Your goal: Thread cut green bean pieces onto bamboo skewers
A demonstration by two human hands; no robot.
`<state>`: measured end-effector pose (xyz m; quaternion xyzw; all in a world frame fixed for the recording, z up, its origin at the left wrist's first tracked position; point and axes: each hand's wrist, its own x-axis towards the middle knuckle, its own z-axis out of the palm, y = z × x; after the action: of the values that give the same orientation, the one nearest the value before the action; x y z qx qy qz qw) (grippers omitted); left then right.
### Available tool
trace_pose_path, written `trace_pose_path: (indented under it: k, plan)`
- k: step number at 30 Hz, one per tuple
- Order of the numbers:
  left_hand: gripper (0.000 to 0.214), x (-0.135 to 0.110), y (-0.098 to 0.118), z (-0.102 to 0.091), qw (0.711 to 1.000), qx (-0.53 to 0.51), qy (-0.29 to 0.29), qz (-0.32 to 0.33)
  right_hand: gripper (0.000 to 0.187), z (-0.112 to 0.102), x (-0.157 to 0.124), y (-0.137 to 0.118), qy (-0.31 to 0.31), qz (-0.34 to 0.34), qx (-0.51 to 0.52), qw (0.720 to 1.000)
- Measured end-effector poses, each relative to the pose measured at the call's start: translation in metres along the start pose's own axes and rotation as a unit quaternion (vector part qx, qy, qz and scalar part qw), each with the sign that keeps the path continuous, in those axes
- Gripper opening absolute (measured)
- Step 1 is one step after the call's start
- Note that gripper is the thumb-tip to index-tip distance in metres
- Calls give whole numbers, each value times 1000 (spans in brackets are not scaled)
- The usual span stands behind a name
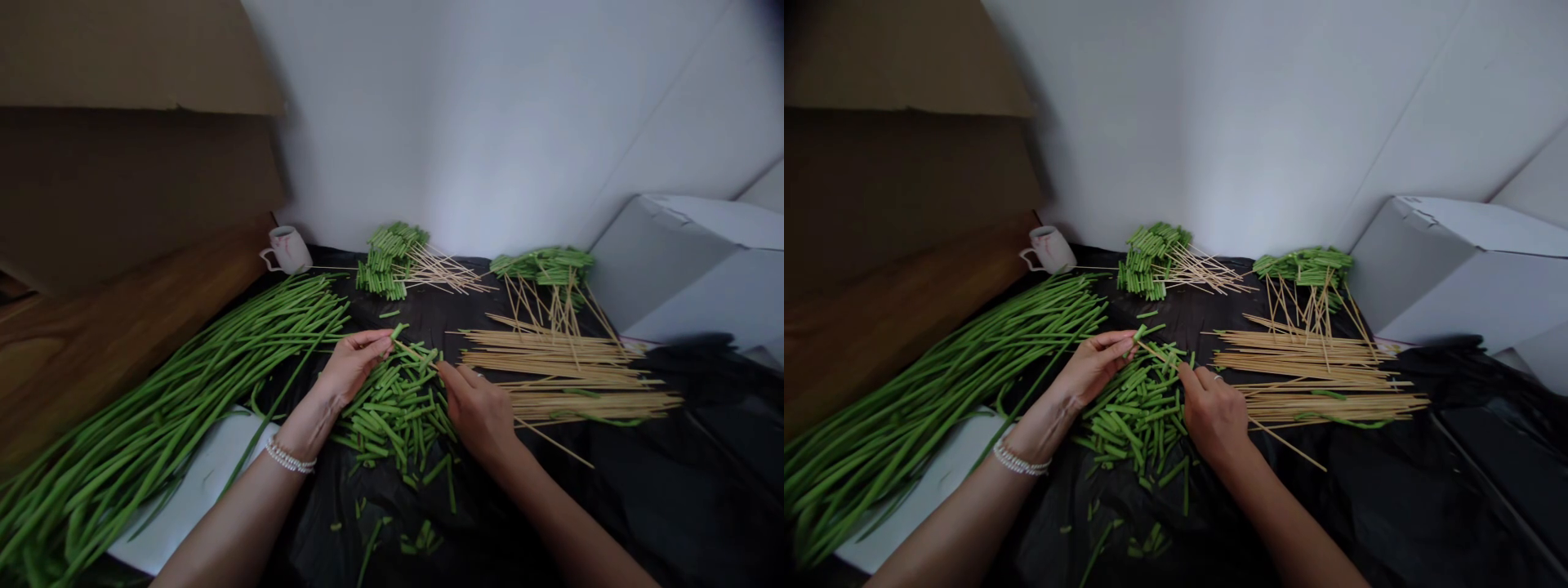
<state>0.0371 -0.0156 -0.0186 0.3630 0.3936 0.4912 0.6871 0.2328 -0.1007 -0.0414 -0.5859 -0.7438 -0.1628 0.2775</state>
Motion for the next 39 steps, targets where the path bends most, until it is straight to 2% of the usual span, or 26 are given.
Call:
trace_pose_path:
  k: [10, 19, 24, 31, 35, 39]
  plan:
    - [29, -3, 1, 6, 1000, -15, 4, -9, 30, 3, -2, 0, -2, 5, 18, 1000]
    - [23, -4, 5, 3, 999, -6, -27, -20, 28, 1, -1, -2, 21, 1, 35, 999]
    - [22, -6, 4, 5, 999, 5, -29, -18, 28, 1, -2, -3, 4, 4, 40, 999]
    - [17, -12, -15, 12, 984, 143, -102, -6, 29, -3, -1, -11, 10, -26, 38, 999]
    - [18, -13, -16, 14, 982, 157, -100, 32, 28, -2, 0, -7, 19, -32, 14, 999]
    - [24, -10, -8, 12, 978, 195, -60, 46, 28, -1, 4, 11, 12, 28, -44, 999]
